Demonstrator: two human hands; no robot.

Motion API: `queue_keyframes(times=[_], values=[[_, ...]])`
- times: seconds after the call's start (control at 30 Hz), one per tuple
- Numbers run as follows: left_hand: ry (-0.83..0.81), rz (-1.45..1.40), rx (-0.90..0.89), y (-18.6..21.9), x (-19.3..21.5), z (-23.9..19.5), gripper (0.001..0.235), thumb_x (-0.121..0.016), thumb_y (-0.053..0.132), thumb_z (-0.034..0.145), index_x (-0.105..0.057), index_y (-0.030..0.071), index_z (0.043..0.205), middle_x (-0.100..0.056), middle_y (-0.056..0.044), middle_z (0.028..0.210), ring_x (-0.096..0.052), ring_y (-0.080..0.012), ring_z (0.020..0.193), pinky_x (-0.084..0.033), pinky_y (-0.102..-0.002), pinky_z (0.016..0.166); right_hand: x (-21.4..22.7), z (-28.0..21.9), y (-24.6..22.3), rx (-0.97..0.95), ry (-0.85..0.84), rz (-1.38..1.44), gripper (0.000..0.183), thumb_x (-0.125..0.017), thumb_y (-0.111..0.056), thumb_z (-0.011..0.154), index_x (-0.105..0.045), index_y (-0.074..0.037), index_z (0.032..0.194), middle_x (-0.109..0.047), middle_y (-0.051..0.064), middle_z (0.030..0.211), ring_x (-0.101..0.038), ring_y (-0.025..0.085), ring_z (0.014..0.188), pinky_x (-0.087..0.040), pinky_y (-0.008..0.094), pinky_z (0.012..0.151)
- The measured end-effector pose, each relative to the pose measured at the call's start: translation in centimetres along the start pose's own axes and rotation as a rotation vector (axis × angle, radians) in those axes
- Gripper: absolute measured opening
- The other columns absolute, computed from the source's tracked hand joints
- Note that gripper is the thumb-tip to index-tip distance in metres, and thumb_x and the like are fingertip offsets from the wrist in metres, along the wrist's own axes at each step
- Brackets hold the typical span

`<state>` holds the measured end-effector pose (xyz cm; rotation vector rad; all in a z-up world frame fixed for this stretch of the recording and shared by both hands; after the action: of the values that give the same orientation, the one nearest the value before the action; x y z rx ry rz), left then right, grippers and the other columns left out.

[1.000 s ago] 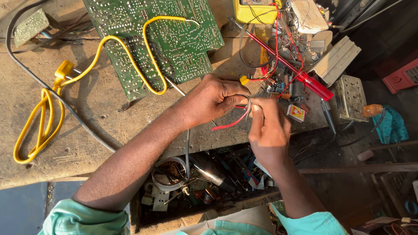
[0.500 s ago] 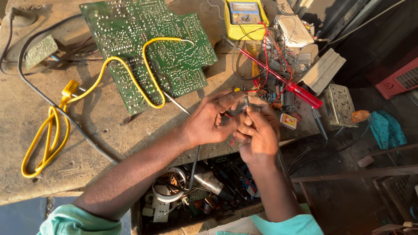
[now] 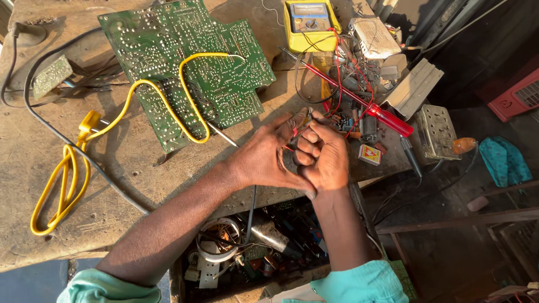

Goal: The person strips and twists wire ends, then uses a soldering iron to solder connections on a small electronic assembly. They handle a multimeter probe and a white power adapter while working at a cluttered electronics workbench.

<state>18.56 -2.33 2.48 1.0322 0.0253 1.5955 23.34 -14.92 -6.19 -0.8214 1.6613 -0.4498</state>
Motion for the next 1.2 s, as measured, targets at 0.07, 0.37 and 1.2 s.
queue_keyframes(times=[0.07,0.37,1.2], values=[[0.083,-0.011,0.021,-0.3,0.8,-0.3,0.101,-0.098,0.058,0.055,-0.064,0.001,0.131,-0.064,-0.020,0.138,-0.053,-0.0390,0.138,-0.042,-0.049,0.117,-0.6,0.4,0.4,-0.032,-0.056,0.050,0.021,-0.060,-0.008,0.096,-0.063,-0.013,0.116,-0.049,-0.004,0.069,-0.039,0.005,0.049,-0.030,0.021,0.041],[-0.005,0.086,-0.242,6.6,-1.7,-0.6,0.055,-0.088,0.039,0.078,-0.068,0.007,0.117,-0.069,-0.017,0.120,-0.068,-0.0337,0.111,-0.057,-0.043,0.096,-5.4,-0.4,-15.1,0.441,-0.182,0.083,0.020,-0.054,-0.002,0.096,-0.060,-0.009,0.114,-0.045,-0.002,0.070,-0.040,0.010,0.054,-0.035,0.028,0.048],[0.132,-0.504,0.140,-1.8,1.5,-0.2,0.031,-0.070,0.005,0.102,-0.066,0.002,0.133,-0.069,-0.012,0.121,-0.066,-0.0178,0.113,-0.055,-0.034,0.097,-4.8,-8.2,-6.6,0.855,0.051,-1.083,0.046,-0.082,-0.007,0.093,-0.051,-0.004,0.128,-0.056,0.002,0.110,-0.049,0.007,0.087,-0.044,0.022,0.070]])
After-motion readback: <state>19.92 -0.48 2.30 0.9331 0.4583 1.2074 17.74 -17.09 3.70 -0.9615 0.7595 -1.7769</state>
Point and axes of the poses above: each hand's wrist, its own z-axis towards the middle knuckle, its own x-axis out of the back of the hand, y = z × x, the point moved 9 cm from there along z, towards the middle knuckle
